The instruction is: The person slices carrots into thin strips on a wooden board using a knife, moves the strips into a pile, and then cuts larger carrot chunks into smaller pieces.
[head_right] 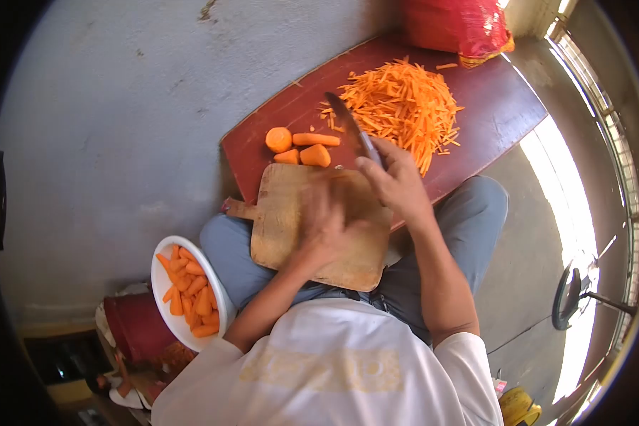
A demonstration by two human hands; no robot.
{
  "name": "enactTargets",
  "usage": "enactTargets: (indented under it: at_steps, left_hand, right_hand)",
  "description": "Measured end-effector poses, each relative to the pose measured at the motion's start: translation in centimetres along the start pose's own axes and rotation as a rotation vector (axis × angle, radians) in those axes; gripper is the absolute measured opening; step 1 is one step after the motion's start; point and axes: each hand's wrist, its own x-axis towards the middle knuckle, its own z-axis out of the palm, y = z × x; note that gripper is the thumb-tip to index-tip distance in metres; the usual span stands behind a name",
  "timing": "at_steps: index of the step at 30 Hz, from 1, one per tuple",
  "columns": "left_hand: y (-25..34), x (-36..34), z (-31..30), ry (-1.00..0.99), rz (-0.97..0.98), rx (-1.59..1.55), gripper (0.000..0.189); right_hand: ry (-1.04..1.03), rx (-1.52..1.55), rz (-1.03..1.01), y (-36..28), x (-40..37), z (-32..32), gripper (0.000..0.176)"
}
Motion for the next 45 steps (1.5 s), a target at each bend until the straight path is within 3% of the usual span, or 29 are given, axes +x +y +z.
enactTargets:
  at_steps: [1,8,14,17,18,21,25,27,30,34,37,40,43,44,45]
  left_hand:
    - [1.2,0.9,0.7,0.009,0.086,-0.124,0.097]
    - [1.4,6.4,2.0,-0.058,0.274,-0.121,0.084]
    - [-2.4,14.2,6.0,0.069,0.347,-0.312,0.044]
    - [-1.5,14.7,2.1,0.290,0.273,-0.510,0.026]
    - [-1.1,13.7,0.1,0.226,0.213,-0.480,0.024]
    - [-1.6,7.7,-1.9,0.264,0.240,-0.291,0.035]
    - [-1.7,6.1,-3.0,0.284,-0.400,-1.276,0.056]
    - [-1.9,8.1,-3.7,0.223,-0.363,-1.760,0.048]
    - [-0.7,9.7,-3.4,0.069,-0.253,-1.939,0.035]
    - [-0.9,9.9,-3.8,0.030,-0.413,-2.041,0.023]
    - [-1.6,10.0,-3.5,-0.003,-0.364,-2.006,0.022]
    - [-2.7,11.6,-3.0,-0.035,-0.456,-1.980,0.018]
    - [-6.4,14.4,-0.1,-0.063,-0.378,-2.011,0.021]
    - [-6.7,15.2,0.5,0.000,-0.427,-2.127,0.021]
    - [-6.1,15.7,0.4,0.015,-0.438,-2.021,0.023]
  right_hand:
    - [-0.001,-0.013,0.006,-0.1,0.0,-0.2,0.041]
    - [0.181,0.022,-0.201,-2.0,-1.2,-3.7,0.037]
    - [0.285,0.135,-0.276,-2.9,-1.7,-5.4,0.033]
    - [0.242,0.225,-0.275,-2.9,-1.6,-6.1,0.031]
    - [0.224,0.256,-0.263,-2.9,-1.8,-6.0,0.031]
    - [0.129,0.310,-0.154,-2.5,-2.2,-5.3,0.036]
    - [-0.115,0.354,-0.116,-1.7,-1.8,-2.9,0.039]
    - [-0.181,0.374,-0.097,-1.8,-1.5,-1.5,0.039]
    - [-0.251,0.447,-0.094,-0.9,-0.8,-0.7,0.031]
    - [-0.235,0.471,-0.045,-1.1,-1.3,-0.9,0.035]
    - [-0.213,0.442,-0.025,-1.1,-1.8,-1.4,0.037]
    - [-0.167,0.425,-0.048,-1.3,-1.8,-2.5,0.036]
    - [-0.079,0.486,-0.099,-1.6,-1.3,-4.0,0.035]
    - [-0.027,0.506,-0.125,-1.7,-1.2,-4.5,0.034]
    - [0.026,0.525,-0.151,-1.7,-1.1,-5.0,0.034]
